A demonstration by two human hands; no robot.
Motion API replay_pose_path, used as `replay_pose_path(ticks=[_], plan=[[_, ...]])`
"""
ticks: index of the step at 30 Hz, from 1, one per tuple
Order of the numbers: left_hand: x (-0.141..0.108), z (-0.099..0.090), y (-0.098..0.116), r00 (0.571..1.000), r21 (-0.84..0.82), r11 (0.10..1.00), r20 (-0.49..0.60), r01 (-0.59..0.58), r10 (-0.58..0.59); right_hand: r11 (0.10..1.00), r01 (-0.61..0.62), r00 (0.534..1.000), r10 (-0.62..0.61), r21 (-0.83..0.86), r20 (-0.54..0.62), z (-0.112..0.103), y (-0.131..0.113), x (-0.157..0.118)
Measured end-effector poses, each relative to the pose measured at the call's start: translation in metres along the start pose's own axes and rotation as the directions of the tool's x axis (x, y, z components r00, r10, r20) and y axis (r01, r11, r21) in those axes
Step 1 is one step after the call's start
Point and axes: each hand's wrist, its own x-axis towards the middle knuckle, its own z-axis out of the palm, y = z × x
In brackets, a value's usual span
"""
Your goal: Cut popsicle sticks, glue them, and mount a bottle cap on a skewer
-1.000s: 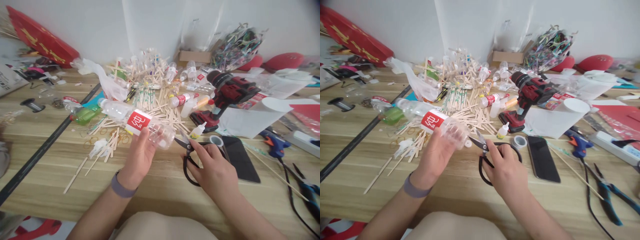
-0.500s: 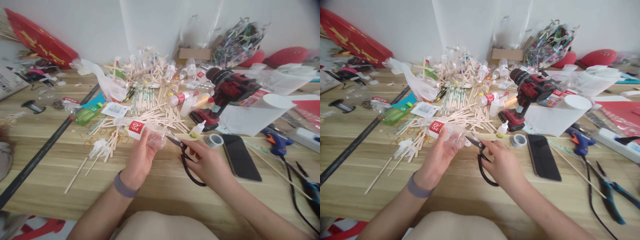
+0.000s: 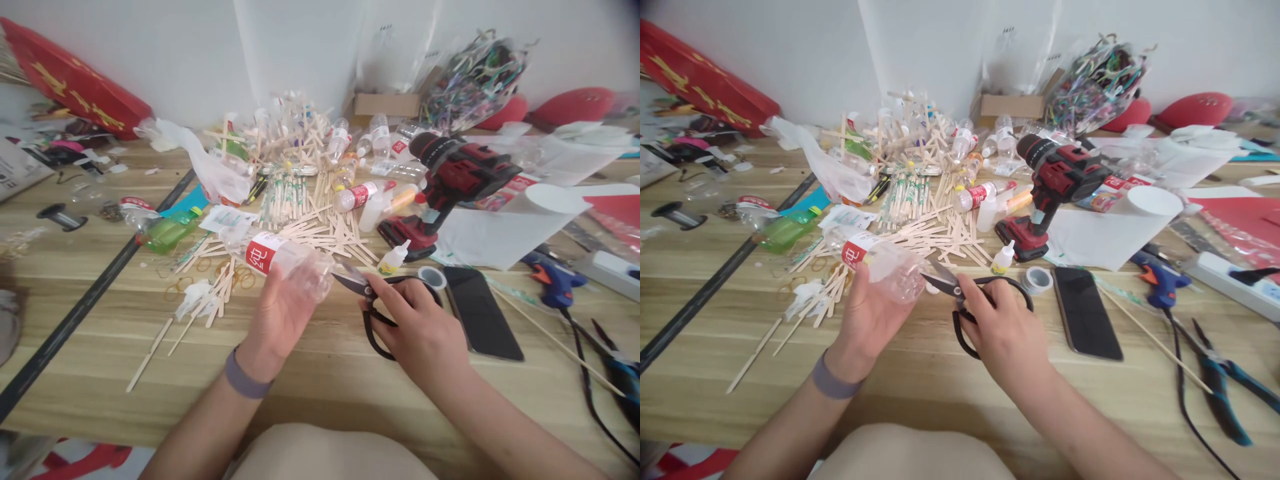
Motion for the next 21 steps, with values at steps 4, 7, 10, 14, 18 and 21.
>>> replay_pose_path(ticks=[4,7,10,14,18,21], plan=[[-0.003,0.005,0.000,0.995,-0.025,0.999,-0.084,0.043,-0.045,0.970,0.117,0.992,-0.124,-0.212,-0.019,0.000,-0.003,0.002],[-0.005,0.009,0.000,0.984,-0.030,0.996,-0.155,0.082,-0.085,0.960,0.114,0.990,-0.131,-0.256,-0.050,-0.002,-0.003,0.006],[-0.007,0.015,0.001,0.976,-0.063,0.992,-0.178,0.112,-0.122,0.947,0.130,0.981,-0.166,-0.294,-0.100,-0.001,0.001,0.008],[-0.011,0.019,0.005,0.977,-0.088,0.988,-0.162,0.123,-0.136,0.925,0.163,0.962,-0.226,-0.342,-0.152,0.002,0.007,0.007],[-0.015,0.021,0.011,0.979,-0.036,0.991,-0.156,0.125,-0.129,0.915,0.216,0.952,-0.275,-0.340,-0.133,-0.001,0.013,0.009],[-0.018,0.023,0.016,0.977,0.003,0.992,-0.173,0.129,-0.127,0.898,0.285,0.938,-0.334,-0.335,-0.098,-0.008,0.017,0.012]])
